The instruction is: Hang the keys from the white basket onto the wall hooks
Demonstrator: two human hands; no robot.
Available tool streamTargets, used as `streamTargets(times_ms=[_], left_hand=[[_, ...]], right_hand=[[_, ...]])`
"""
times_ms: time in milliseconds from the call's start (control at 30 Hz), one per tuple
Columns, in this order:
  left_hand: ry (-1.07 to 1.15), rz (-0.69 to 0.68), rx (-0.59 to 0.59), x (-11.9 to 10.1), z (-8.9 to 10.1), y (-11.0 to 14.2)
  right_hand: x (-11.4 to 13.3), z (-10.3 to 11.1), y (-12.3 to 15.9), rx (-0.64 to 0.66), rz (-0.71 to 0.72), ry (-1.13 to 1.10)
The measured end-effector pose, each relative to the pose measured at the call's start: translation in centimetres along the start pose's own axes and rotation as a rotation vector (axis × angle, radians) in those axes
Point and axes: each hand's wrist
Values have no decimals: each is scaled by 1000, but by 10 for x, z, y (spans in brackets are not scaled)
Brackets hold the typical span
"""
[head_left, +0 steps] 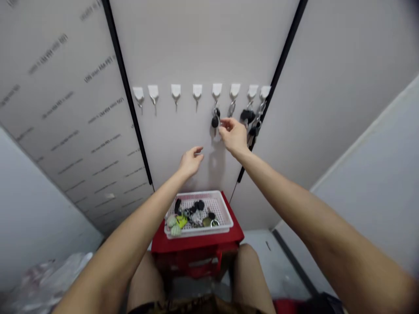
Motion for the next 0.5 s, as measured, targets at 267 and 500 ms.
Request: streamTargets(times_ms=[267, 500], left_hand=[[-366, 161, 357, 84, -23, 76], [-582, 148, 460, 98, -22, 82]], right_hand=[[-79, -5, 157, 945, -182, 310], [-99, -31, 171, 843, -205, 477]])
Point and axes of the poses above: each hand's wrist, its own y-axis away from the middle knuckle, its own z-axis out of the back of the hand, x = y × z, and after that the axes turned 8 degrees about -y, right-handed
